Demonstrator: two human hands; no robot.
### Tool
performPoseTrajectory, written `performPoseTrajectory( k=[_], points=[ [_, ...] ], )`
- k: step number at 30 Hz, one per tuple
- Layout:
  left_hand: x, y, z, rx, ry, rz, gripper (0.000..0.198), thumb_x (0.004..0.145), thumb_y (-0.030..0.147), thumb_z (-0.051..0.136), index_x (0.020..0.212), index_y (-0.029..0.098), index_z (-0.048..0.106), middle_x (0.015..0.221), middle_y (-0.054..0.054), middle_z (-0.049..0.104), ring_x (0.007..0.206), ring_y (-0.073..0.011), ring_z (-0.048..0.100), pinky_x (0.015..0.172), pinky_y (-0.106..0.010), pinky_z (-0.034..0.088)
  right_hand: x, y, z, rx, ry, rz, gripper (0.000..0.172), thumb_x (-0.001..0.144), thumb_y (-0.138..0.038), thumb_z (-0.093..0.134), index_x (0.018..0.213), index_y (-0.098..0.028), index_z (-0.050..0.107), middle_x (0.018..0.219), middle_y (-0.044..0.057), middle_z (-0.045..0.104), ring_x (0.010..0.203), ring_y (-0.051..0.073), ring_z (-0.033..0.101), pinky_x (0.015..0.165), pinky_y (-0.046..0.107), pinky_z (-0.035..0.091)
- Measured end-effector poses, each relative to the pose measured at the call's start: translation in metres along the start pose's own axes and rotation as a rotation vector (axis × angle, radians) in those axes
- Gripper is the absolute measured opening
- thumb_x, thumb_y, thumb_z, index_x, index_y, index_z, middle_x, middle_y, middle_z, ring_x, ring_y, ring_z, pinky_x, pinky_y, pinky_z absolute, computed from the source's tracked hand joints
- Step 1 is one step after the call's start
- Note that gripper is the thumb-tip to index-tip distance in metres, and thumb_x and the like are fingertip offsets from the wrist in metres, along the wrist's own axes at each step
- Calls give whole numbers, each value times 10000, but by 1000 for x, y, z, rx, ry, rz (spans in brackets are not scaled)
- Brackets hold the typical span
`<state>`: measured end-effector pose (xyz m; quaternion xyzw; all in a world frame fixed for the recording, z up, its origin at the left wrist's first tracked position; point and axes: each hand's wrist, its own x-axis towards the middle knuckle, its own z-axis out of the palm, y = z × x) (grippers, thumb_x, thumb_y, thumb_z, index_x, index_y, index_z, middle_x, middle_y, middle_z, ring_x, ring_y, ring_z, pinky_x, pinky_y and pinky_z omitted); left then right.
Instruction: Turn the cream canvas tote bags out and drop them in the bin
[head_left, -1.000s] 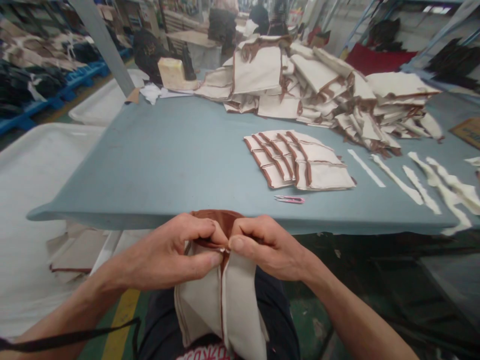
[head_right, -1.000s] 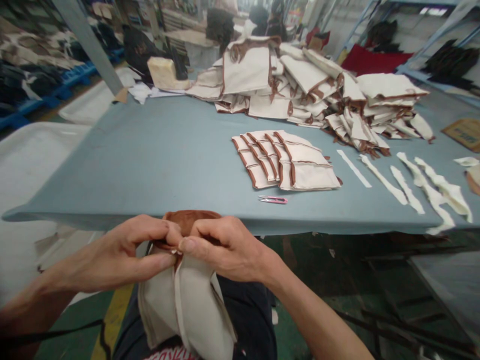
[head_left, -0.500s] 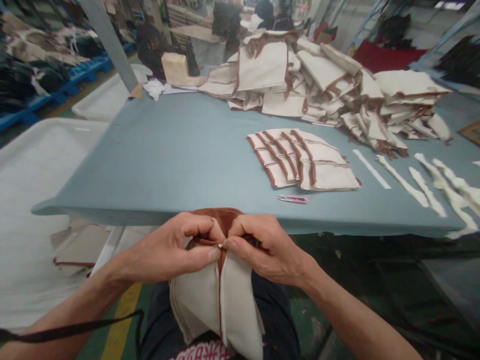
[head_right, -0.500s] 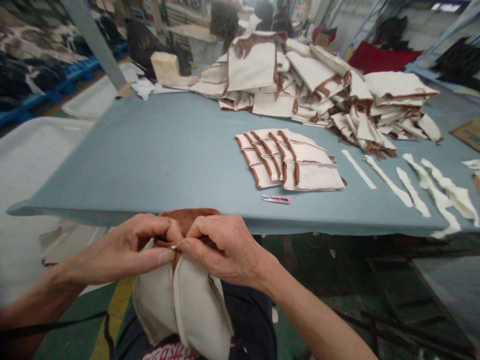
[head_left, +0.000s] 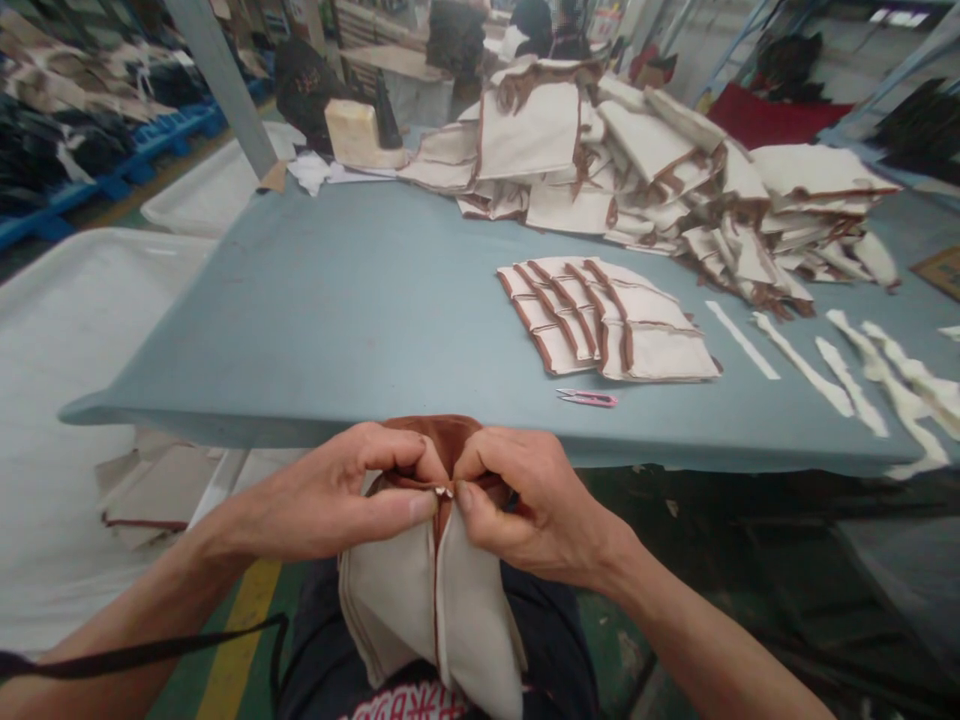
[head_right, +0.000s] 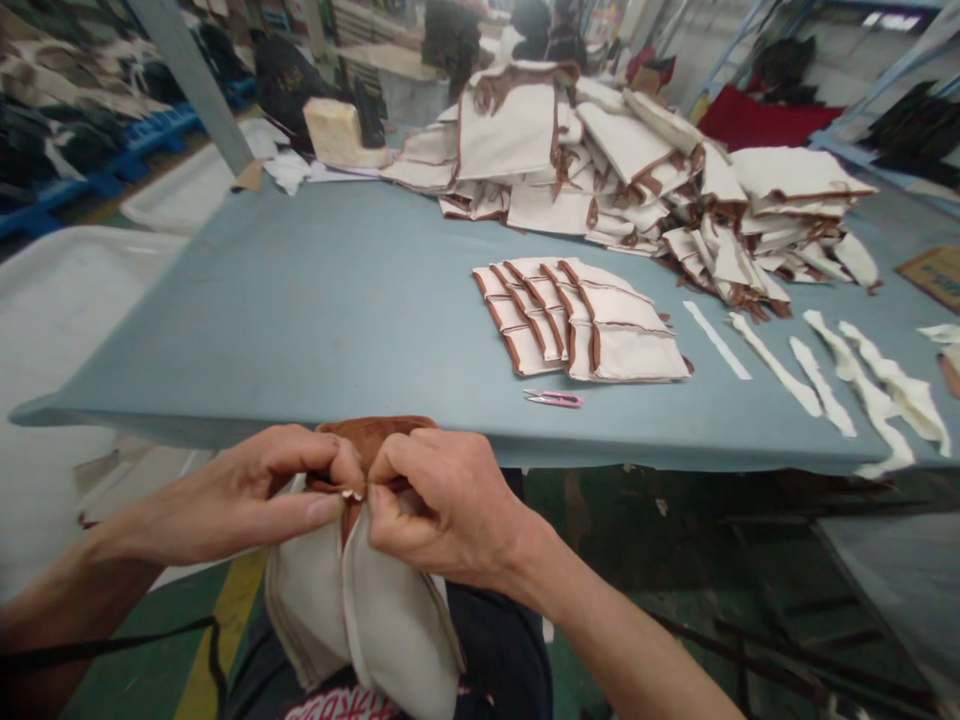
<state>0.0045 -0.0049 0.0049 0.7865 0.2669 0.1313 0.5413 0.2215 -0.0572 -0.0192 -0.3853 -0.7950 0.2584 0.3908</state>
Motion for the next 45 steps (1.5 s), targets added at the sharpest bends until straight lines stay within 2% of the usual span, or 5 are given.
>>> performPoseTrajectory(
  k=[14, 23, 32, 40, 45],
  points=[
    [12, 6, -21, -61, -126, -83, 537, 1086, 523, 407, 808, 168, 698, 724, 10, 573, 691, -161, 494, 659, -246, 424, 4, 24, -3, 165, -138, 100, 199, 984, -206, 554, 797, -185, 620, 725, -19, 623, 648, 115, 518, 620, 230, 400],
    [33, 11, -32, -224, -354, -190, 587, 1033, 646, 518, 643, 221, 410, 650, 50, 251, 582, -137, 208, 521, -307, 206, -2, 32, -3, 140, -104, 101, 199, 1008, -188, 569, 814, -187, 614, 741, -24, 616, 664, 117, 531, 643, 231, 416],
    [52, 39, -19, -168, -398, 14, 383, 1079, 296, 371, 782, 226, 603, 678, 42, 399, 664, -161, 386, 620, -278, 396, -27, 70, -21, 286, 40, 162, 310, 1081, -473, 584, 956, -225, 720, 899, 45, 722, 843, 212, 673, 794, 310, 531],
    [69, 29, -11, -596, -434, -224, 474, 1056, 506, 526, 711, 199, 636, 621, 59, 301, 584, -140, 215, 556, -276, 233, -31, 92, -21, 338, 52, 326, 378, 1023, -572, 642, 870, -236, 725, 795, 18, 699, 715, 185, 623, 689, 273, 505],
    [74, 31, -11, -622, -409, -403, 774, 1136, 552, 251, 481, 203, 469, 576, 35, 293, 546, -138, 254, 524, -291, 188, -28, 97, -19, 370, 30, 339, 382, 1007, -591, 655, 870, -237, 701, 835, 26, 704, 705, 182, 587, 748, 295, 518]
  ],
)
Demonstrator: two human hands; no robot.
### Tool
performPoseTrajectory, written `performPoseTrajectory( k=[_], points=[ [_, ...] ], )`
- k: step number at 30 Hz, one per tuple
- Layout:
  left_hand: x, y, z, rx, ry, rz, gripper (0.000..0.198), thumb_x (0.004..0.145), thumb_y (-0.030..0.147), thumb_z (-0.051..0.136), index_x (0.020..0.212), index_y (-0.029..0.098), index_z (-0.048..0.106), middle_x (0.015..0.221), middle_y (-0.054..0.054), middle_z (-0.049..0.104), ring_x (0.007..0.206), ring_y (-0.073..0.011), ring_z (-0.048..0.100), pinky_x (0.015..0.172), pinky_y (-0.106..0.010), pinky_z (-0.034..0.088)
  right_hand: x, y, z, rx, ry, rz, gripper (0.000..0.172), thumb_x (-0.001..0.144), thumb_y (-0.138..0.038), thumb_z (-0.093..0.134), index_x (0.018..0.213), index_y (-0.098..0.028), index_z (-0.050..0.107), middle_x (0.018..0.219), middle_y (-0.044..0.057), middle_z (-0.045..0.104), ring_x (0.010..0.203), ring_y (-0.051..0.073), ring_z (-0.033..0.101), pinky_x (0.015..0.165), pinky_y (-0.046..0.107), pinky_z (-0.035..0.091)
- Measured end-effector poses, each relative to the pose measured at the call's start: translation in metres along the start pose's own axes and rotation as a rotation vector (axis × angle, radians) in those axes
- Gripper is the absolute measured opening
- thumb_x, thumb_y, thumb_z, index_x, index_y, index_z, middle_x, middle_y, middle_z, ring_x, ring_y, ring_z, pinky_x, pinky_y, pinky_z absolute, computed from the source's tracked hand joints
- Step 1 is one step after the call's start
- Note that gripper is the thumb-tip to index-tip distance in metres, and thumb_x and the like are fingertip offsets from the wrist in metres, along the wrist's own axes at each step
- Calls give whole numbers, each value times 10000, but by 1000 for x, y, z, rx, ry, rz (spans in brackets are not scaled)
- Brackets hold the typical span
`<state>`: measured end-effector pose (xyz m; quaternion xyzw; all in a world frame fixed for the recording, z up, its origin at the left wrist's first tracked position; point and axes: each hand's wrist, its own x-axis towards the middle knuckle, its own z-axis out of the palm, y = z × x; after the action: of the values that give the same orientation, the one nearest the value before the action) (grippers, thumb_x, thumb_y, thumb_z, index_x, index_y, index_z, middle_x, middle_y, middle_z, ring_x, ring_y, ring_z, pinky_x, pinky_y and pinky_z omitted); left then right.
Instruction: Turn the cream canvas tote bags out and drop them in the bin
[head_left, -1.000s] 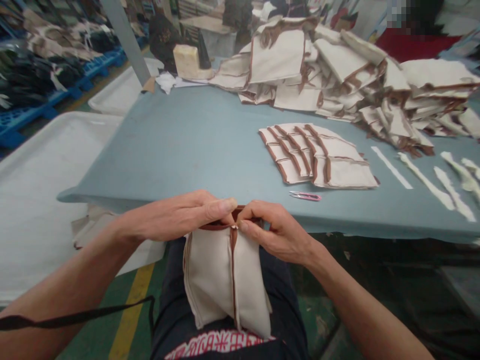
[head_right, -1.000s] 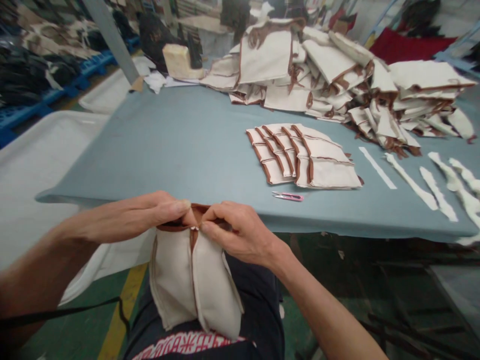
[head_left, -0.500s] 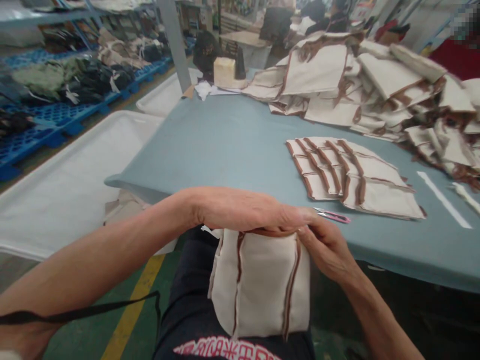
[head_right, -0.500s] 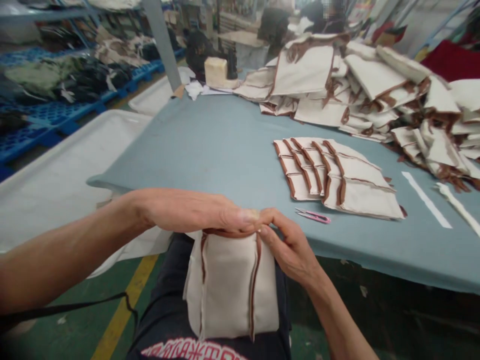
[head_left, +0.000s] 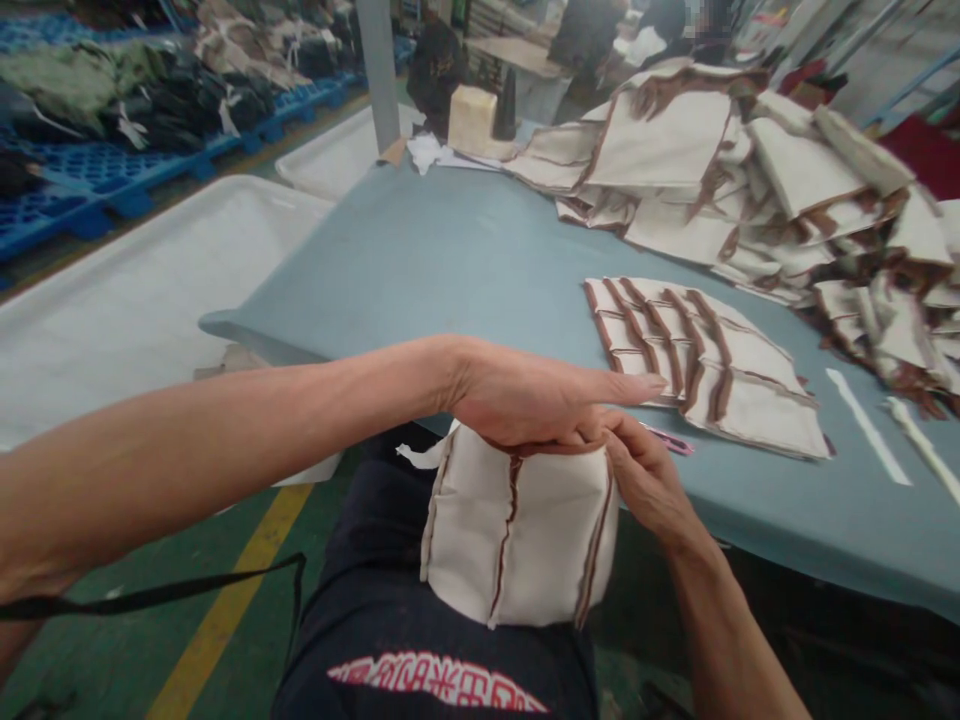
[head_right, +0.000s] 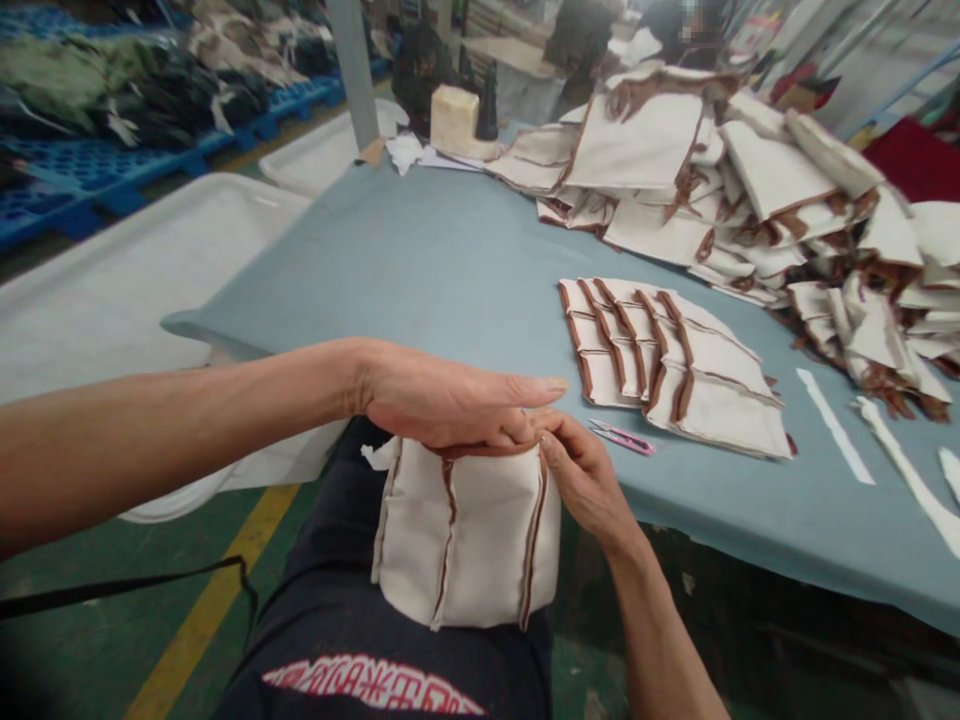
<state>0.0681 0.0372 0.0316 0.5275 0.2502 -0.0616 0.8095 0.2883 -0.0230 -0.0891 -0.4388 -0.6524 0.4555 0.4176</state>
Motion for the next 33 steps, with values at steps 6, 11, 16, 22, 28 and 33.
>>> performPoseTrajectory(
  k=[6, 11, 16, 22, 28, 33],
  points=[
    [-3, -10, -9, -15, -14, 4, 583, 1049, 579, 503, 603, 207, 548, 590, 47, 332, 560, -144, 260, 523, -284, 226, 2, -13, 4, -33, -19, 14, 433, 995, -626, 650, 838, -224, 666, 808, 17, 668, 747, 187, 599, 748, 291, 496],
    [-11, -29, -27, 243, 132, 161, 353, 864, 508, 769, 788, 188, 641, 733, 35, 540, 665, -137, 429, 595, -242, 355, 2, -38, 11, -111, -12, 43, 384, 1031, -496, 620, 787, -200, 629, 738, -8, 622, 678, 149, 539, 658, 258, 431],
    [-22, -41, -21, 387, 185, 253, 230, 913, 388, 675, 948, 161, 687, 830, 20, 614, 748, -137, 517, 661, -230, 403, 6, -73, 22, -177, -57, 43, 285, 996, -306, 561, 732, -200, 565, 706, -26, 574, 667, 127, 499, 645, 248, 389],
    [-29, -49, -4, 640, 405, 412, 224, 966, 348, 581, 838, 173, 637, 670, 55, 498, 602, -118, 427, 538, -233, 320, 7, -92, 31, -195, -99, 43, 277, 996, -293, 514, 736, -203, 543, 693, -42, 521, 652, 119, 452, 646, 255, 363],
    [-28, -63, 0, 989, 525, 557, 274, 1047, 273, 498, 833, 172, 637, 703, 25, 608, 628, -121, 537, 604, -260, 339, 4, -90, 35, -240, -169, 94, 296, 1034, -285, 451, 753, -209, 505, 706, -35, 513, 673, 132, 459, 642, 276, 337],
    [-28, -69, 4, 725, 565, 475, 417, 1069, 390, 432, 704, 200, 497, 642, 54, 441, 581, -119, 403, 543, -252, 311, 0, -88, 35, -174, -151, 23, 168, 1049, -263, 469, 922, -206, 563, 779, -39, 562, 704, 128, 489, 651, 257, 368]
  ],
)
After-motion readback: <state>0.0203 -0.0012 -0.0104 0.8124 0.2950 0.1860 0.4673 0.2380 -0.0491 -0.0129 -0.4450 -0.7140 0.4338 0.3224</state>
